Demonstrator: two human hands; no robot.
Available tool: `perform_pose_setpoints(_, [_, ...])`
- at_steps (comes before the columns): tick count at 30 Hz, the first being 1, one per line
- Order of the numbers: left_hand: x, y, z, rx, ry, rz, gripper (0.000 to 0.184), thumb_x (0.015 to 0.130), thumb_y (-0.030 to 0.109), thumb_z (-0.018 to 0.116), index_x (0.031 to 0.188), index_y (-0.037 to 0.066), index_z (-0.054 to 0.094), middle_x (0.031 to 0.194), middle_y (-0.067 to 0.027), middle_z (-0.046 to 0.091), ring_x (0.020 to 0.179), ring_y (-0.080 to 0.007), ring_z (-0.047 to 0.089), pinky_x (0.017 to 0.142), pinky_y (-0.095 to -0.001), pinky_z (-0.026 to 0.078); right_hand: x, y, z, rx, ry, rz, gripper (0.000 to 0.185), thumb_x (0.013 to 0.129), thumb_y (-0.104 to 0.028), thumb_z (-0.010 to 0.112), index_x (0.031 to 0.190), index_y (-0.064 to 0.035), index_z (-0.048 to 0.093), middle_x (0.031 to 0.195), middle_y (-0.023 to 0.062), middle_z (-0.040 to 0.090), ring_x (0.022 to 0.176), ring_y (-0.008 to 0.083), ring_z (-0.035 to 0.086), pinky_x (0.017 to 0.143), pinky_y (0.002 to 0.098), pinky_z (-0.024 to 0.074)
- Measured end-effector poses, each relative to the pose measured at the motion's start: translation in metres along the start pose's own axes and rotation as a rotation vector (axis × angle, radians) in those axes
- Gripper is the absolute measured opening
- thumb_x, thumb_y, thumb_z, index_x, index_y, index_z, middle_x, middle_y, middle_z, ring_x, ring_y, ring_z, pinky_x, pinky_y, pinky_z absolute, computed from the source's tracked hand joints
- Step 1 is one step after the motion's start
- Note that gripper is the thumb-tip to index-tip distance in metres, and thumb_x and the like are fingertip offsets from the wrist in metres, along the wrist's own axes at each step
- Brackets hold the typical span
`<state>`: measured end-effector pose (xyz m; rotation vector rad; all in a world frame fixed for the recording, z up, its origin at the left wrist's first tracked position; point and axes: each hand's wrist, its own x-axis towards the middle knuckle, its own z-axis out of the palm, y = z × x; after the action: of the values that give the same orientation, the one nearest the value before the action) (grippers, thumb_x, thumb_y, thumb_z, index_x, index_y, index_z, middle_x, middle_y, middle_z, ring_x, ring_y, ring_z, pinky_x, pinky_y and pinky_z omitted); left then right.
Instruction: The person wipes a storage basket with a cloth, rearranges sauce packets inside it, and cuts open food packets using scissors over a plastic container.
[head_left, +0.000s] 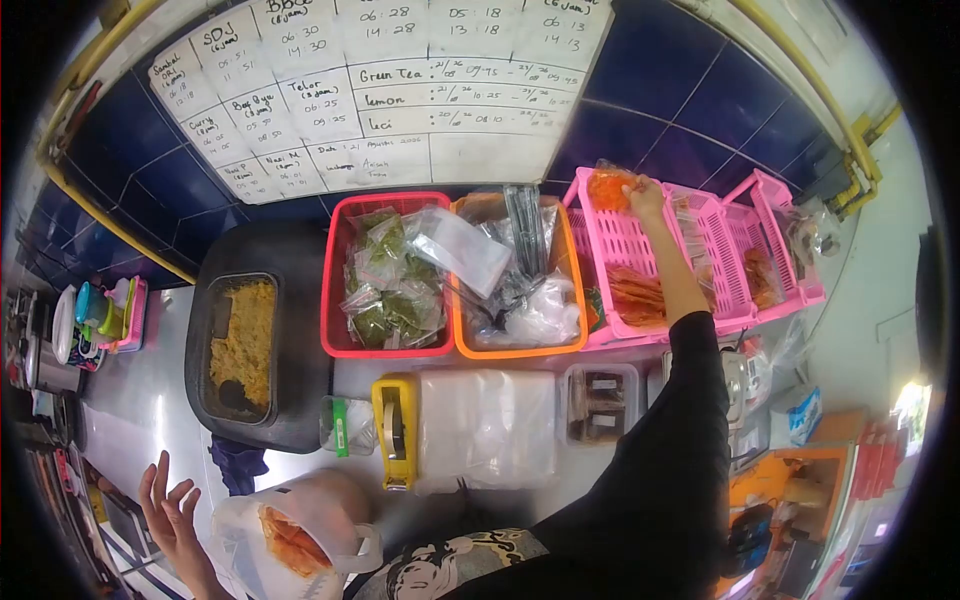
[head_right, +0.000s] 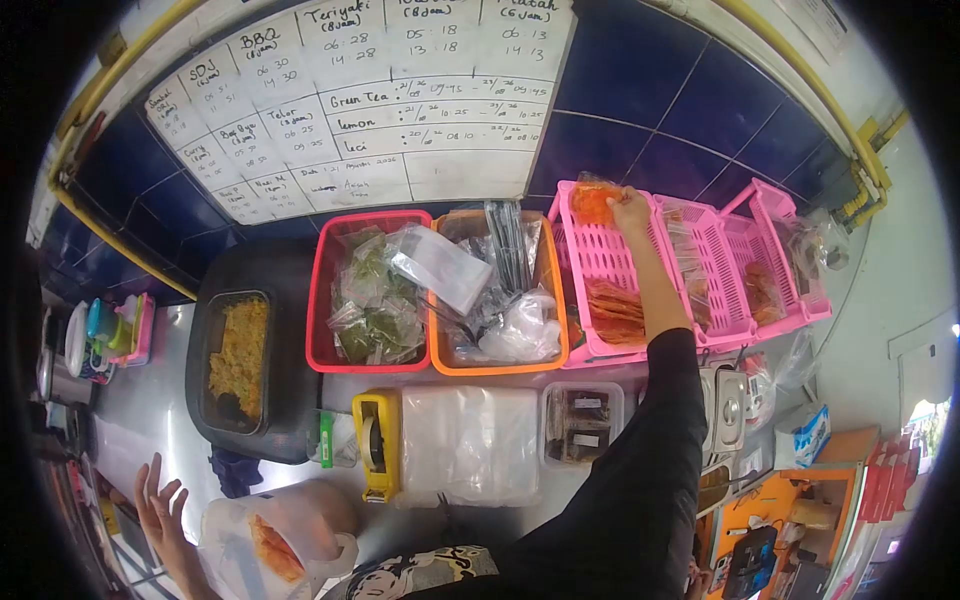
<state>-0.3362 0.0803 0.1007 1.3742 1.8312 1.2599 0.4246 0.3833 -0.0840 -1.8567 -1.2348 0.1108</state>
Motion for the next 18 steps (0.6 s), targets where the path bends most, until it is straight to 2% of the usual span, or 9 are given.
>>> perform_pose_setpoints(2, [-0.002, 0.002, -0.004, 0.004, 0.017, 0.003, 0.053, 0.093, 0.041, 0.045, 0.132, 0.006, 0.036, 0.133, -0.0144, 0.044, 0.096, -0.0165, 0.052, 0.085, -0.0292, 0.046, 0.009, 0.013, 0.010, 0.137, -0.029, 0.185, 0.013, 0.079, -0.003, 0.064, 0.080, -0.0086, 0.052, 0.077, 0.0022, 0.056, 0.066, 0.0142, 0.058, 0.059, 0.0297, 0.0551])
perform_pose_setpoints(3, [-0.003, 0.002, -0.005, 0.001, 0.030, 0.006, 0.052, 0.093, 0.041, 0.044, 0.132, 0.007, 0.036, 0.133, -0.0141, 0.044, 0.096, -0.0164, 0.052, 0.085, -0.0294, 0.046, 0.006, 0.006, 0.009, 0.142, -0.032, 0.183, 0.013, 0.079, -0.003, 0.064, 0.080, -0.0086, 0.052, 0.077, 0.0022, 0.056, 0.066, 0.0142, 0.058, 0.059, 0.0297, 0.0551])
perform_pose_setpoints(5, [-0.006, -0.002, -0.011, 0.033, 0.056, -0.006, 0.053, 0.093, 0.043, 0.044, 0.132, 0.007, 0.036, 0.133, -0.0145, 0.044, 0.096, -0.0161, 0.053, 0.085, -0.0296, 0.047, -0.007, -0.016, -0.002, 0.595, -0.137, 0.524, 0.014, 0.080, -0.004, 0.064, 0.083, -0.0086, 0.051, 0.080, 0.0041, 0.056, 0.068, 0.0189, 0.061, 0.057, 0.0357, 0.0584])
perform_pose_setpoints(9, [-0.010, -0.014, -0.020, 0.019, 0.113, -0.063, 0.055, 0.092, 0.045, 0.043, 0.132, 0.007, 0.034, 0.134, -0.0144, 0.043, 0.095, -0.0153, 0.054, 0.085, -0.0300, 0.048, -0.016, -0.021, -0.001, 0.562, -0.100, 0.413, 0.016, 0.077, -0.002, 0.067, 0.080, -0.0040, 0.052, 0.075, 0.0063, 0.056, 0.061, 0.0182, 0.061, 0.052, 0.0370, 0.0587])
perform_pose_setpoints(11, [-0.012, -0.019, -0.024, 0.009, 0.096, -0.061, 0.053, 0.093, 0.042, 0.043, 0.133, 0.008, 0.034, 0.135, -0.0133, 0.042, 0.097, -0.0158, 0.053, 0.087, -0.0305, 0.046, -0.018, -0.027, 0.001, 0.396, 0.082, 0.328, 0.017, 0.074, 0.001, 0.068, 0.078, -0.0040, 0.052, 0.073, 0.0077, 0.057, 0.059, 0.0192, 0.062, 0.052, 0.0339, 0.0580])
perform_pose_setpoints(15, [-0.015, -0.019, -0.026, -0.017, 0.067, -0.062, 0.053, 0.093, 0.040, 0.044, 0.135, 0.009, 0.033, 0.136, -0.0122, 0.041, 0.100, -0.0159, 0.050, 0.090, -0.0312, 0.043, -0.010, -0.008, -0.001, 0.230, 0.116, 0.342, 0.018, 0.071, 0.002, 0.068, 0.078, -0.0029, 0.052, 0.071, 0.0086, 0.059, 0.058, 0.0192, 0.062, 0.050, 0.0318, 0.0573])
perform_pose_setpoints(17, [-0.015, -0.021, -0.027, -0.032, 0.058, -0.058, 0.054, 0.093, 0.041, 0.044, 0.135, 0.009, 0.033, 0.136, -0.0122, 0.040, 0.100, -0.0163, 0.050, 0.091, -0.0320, 0.043, -0.005, 0.023, 0.004, 0.599, -0.079, 0.386, 0.016, 0.070, 0.002, 0.069, 0.075, -0.0021, 0.054, 0.069, 0.0090, 0.059, 0.057, 0.0186, 0.062, 0.048, 0.0305, 0.0561])
perform_pose_setpoints(18, [-0.014, -0.022, -0.027, -0.046, 0.050, -0.054, 0.054, 0.093, 0.041, 0.044, 0.135, 0.009, 0.033, 0.136, -0.0122, 0.040, 0.101, -0.0166, 0.049, 0.091, -0.0327, 0.042, -0.008, 0.018, 0.005, 0.597, -0.079, 0.386, 0.016, 0.070, 0.002, 0.069, 0.075, -0.0021, 0.054, 0.069, 0.0090, 0.059, 0.057, 0.0186, 0.062, 0.048, 0.0305, 0.0561])
